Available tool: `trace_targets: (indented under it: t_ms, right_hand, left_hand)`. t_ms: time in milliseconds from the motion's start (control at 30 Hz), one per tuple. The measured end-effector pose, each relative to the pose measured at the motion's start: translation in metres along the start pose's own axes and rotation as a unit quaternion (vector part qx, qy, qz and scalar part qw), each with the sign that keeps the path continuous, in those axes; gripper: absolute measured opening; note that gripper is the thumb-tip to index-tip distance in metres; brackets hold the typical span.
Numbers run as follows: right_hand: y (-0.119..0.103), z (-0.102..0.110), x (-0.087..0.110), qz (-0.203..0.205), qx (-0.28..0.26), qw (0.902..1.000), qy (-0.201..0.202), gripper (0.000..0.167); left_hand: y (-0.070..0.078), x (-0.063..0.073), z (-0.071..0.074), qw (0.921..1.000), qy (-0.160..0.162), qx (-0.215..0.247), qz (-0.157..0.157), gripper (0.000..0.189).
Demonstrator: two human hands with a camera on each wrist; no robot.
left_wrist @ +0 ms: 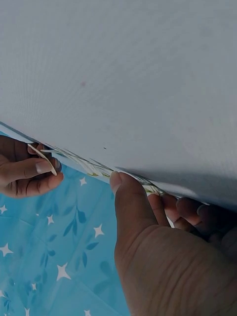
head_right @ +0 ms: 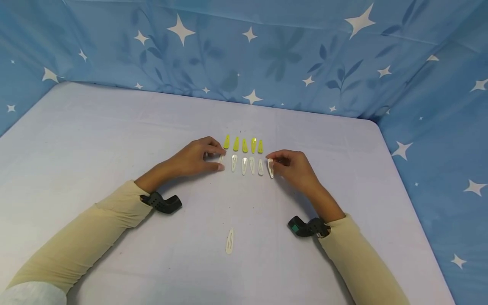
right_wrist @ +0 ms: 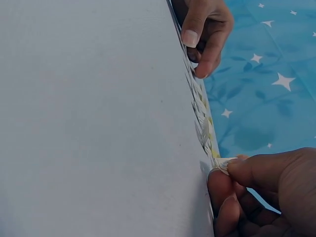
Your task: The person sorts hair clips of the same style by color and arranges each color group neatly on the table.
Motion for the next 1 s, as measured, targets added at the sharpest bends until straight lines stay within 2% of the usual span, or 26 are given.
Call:
trace_targets:
  t_ms: [300,667,1000]
  right_hand:
    - [-0.0042,-0.0028,-0.0029,-0.023,0.033,0.9992,0.009,0.019]
    - [-0.0048,-0.0036,-0.0041,-0.027,0.025,0.9993,-0.001,0.019]
    - [-0.0028,-0.003,-0.0026,-0.029,0.024,0.9992,0.012,0.02]
  left_hand:
    - [-0.0004,0.0007,0.0005,1.0,-0.001,0.001,-0.001,0.046]
    - [-0.0012,0.001,0.0024,1.0,0.001,0.003,-0.008,0.045]
    - [0.0006,-0.0008,0.0018,0.9999,-0.004,0.012,-0.005,0.045]
Point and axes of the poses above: each hand's wrist, its own x-axis away from the middle knuckle, its own z-axis out of the back of the hand, y = z × x, the point moved 1 cm from there along -x, towards the middle knuckle, and after that the axes turned 2 degrees about -y, right-handed, at the moved point
